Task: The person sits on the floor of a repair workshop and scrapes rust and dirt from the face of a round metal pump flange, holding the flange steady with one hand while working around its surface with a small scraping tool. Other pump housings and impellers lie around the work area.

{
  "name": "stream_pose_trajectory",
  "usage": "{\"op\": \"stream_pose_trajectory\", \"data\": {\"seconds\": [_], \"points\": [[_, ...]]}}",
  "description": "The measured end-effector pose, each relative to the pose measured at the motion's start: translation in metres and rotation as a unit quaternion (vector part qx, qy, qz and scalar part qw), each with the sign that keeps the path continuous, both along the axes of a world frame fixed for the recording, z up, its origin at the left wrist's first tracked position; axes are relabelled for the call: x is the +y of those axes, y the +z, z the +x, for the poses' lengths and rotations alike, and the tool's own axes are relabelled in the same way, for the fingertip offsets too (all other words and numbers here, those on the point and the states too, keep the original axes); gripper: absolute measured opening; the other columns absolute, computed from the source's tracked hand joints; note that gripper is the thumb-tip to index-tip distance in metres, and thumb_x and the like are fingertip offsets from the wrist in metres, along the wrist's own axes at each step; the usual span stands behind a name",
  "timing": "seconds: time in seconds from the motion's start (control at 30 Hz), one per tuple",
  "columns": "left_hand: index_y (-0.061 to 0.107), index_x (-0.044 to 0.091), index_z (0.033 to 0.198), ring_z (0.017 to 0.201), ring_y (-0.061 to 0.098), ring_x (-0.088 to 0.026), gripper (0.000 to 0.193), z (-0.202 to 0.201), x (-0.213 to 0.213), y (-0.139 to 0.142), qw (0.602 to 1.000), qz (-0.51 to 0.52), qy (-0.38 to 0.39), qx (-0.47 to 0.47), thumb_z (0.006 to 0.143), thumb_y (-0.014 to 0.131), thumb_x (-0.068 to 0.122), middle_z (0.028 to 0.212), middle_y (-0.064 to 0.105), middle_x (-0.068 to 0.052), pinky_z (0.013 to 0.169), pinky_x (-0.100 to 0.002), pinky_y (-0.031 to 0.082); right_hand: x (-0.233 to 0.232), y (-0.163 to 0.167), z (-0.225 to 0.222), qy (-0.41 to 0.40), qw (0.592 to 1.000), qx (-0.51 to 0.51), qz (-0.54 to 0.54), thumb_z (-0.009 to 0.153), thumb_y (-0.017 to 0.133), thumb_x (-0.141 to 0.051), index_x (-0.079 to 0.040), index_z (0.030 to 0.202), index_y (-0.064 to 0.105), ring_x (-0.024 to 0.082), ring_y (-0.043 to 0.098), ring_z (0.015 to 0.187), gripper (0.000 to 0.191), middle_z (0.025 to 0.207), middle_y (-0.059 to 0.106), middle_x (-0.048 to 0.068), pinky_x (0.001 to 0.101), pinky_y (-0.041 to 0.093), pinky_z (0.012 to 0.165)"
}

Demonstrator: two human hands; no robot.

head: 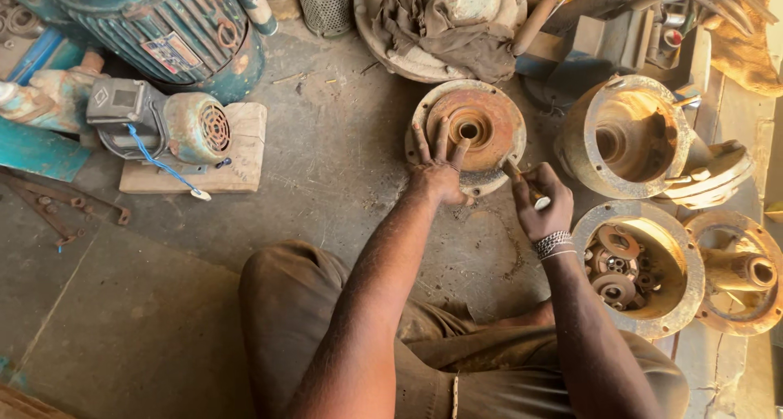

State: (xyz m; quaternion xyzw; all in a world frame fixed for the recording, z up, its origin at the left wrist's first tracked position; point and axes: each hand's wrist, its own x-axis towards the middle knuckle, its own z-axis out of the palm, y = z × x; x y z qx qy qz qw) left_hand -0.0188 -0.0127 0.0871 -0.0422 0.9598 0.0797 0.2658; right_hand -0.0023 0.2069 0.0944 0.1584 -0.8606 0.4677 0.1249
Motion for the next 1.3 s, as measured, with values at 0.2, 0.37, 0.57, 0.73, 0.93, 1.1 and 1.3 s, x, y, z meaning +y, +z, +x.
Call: {"op": "stream_pose_trajectory", "data": {"seconds": [0.2, 0.37, 0.57, 0.73, 0.93, 1.1, 1.3], "points": [[-0.005, 0.036, 0.165, 0.139, -0.034, -0.064, 0.132, 0.002, -0.002, 0.000, 1.000, -0.005, -0.006, 0.000, 0.070, 0.080, 0.072, 0.162, -0.039, -0.018, 0.112, -0.084, 0.009, 0.007, -0.006, -0.008, -0.020, 1.000, 0.011, -0.013, 0.097, 0.067, -0.011, 0.001, 0.103, 0.066, 0.025, 0.070, 0.090, 0.013, 0.094, 0.070, 0.015, 0.0395, 0.056, 0.082], [-0.004, 0.037, 0.165, 0.141, -0.033, -0.062, 0.131, 0.005, -0.002, 0.003, 1.000, 0.001, 0.002, 0.007, 0.070, 0.080, 0.071, 0.164, -0.037, -0.016, 0.112, -0.084, 0.011, 0.013, -0.017, -0.017, -0.079, 0.996, 0.028, 0.029, 0.100, 0.077, -0.019, -0.001, 0.103, 0.072, 0.031, 0.071, 0.095, 0.019, 0.099, 0.076, 0.019, 0.0472, 0.051, 0.091], [-0.009, 0.035, 0.164, 0.140, -0.035, -0.062, 0.135, 0.003, 0.005, 0.006, 1.000, -0.001, -0.008, -0.016, 0.070, 0.079, 0.072, 0.162, -0.040, -0.017, 0.111, -0.083, 0.009, 0.017, -0.011, -0.016, -0.054, 0.994, 0.080, 0.058, 0.098, 0.072, -0.018, 0.005, 0.112, 0.067, 0.030, 0.069, 0.096, 0.027, 0.106, 0.071, 0.020, 0.0426, 0.053, 0.087], [-0.010, 0.036, 0.164, 0.137, -0.035, -0.064, 0.133, 0.001, 0.007, 0.009, 0.998, -0.039, -0.022, -0.035, 0.071, 0.077, 0.076, 0.160, -0.039, -0.018, 0.116, -0.083, 0.004, 0.012, 0.006, -0.014, -0.069, 0.993, -0.029, -0.094, 0.108, 0.072, -0.021, -0.002, 0.096, 0.062, 0.028, 0.062, 0.082, 0.024, 0.085, 0.066, 0.014, 0.0401, 0.050, 0.079], [-0.007, 0.037, 0.164, 0.141, -0.035, -0.060, 0.133, 0.008, 0.011, 0.010, 1.000, -0.005, 0.009, -0.017, 0.070, 0.080, 0.069, 0.164, -0.040, -0.015, 0.111, -0.081, 0.015, 0.009, 0.014, -0.005, -0.047, 0.999, 0.007, 0.024, 0.100, 0.071, -0.018, -0.003, 0.098, 0.066, 0.027, 0.069, 0.083, 0.016, 0.091, 0.072, 0.014, 0.0368, 0.052, 0.078], [-0.010, 0.035, 0.164, 0.139, -0.035, -0.061, 0.133, 0.007, 0.014, 0.014, 0.999, -0.026, 0.003, -0.029, 0.071, 0.078, 0.073, 0.161, -0.040, -0.017, 0.113, -0.082, 0.004, 0.010, 0.019, -0.004, -0.012, 1.000, -0.012, -0.011, 0.103, 0.071, -0.021, -0.001, 0.098, 0.060, 0.024, 0.069, 0.085, 0.023, 0.089, 0.070, 0.014, 0.0370, 0.054, 0.081], [-0.008, 0.036, 0.164, 0.139, -0.035, -0.062, 0.131, 0.007, 0.017, 0.015, 0.999, -0.043, -0.011, -0.027, 0.072, 0.078, 0.073, 0.163, -0.039, -0.019, 0.116, -0.079, 0.002, 0.017, 0.016, -0.004, -0.041, 0.995, -0.009, -0.096, 0.107, 0.066, -0.019, -0.005, 0.106, 0.064, 0.021, 0.067, 0.089, 0.014, 0.097, 0.071, 0.010, 0.0358, 0.054, 0.083]]}}
